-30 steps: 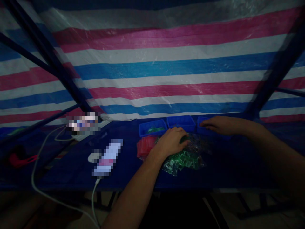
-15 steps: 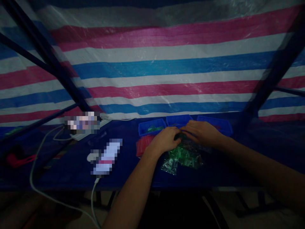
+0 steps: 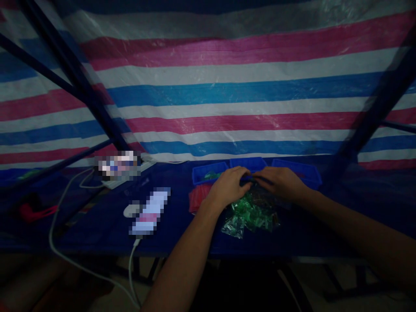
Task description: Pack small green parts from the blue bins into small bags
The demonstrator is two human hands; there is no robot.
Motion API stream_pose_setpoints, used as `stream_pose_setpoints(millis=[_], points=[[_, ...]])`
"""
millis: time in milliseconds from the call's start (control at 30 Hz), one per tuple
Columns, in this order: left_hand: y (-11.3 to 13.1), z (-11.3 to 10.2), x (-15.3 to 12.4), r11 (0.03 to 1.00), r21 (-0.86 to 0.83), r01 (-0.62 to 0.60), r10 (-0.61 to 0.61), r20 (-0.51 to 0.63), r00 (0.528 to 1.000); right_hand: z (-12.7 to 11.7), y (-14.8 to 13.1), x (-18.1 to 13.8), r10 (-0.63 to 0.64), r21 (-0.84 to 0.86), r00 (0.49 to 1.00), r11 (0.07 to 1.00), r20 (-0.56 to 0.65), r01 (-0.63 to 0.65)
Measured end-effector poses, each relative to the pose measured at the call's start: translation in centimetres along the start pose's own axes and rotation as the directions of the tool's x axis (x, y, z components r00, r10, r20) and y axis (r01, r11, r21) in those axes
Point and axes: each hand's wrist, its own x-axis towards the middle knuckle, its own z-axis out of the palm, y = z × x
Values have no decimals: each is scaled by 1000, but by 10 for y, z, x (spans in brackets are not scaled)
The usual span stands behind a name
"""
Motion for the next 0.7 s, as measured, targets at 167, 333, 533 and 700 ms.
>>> stream_pose_setpoints(millis=[167,333,533,700], points=[[3,1,3,982,-187,16,-31,-75,997,-7,-12,0,175,241,953,964,-249,-114],[8,-5,6,953,-294,73,-107,-100,989,1,-22,2,377,598,892,784,-249,-164],[6,-1,7,875,-462,142,-203,-86,975,12,-15,6,510,868,854,464,-99,-177],[5,5,7,834,-510,212,-296,-89,951,13,-14,8,566,904,822,379,-56,-199]])
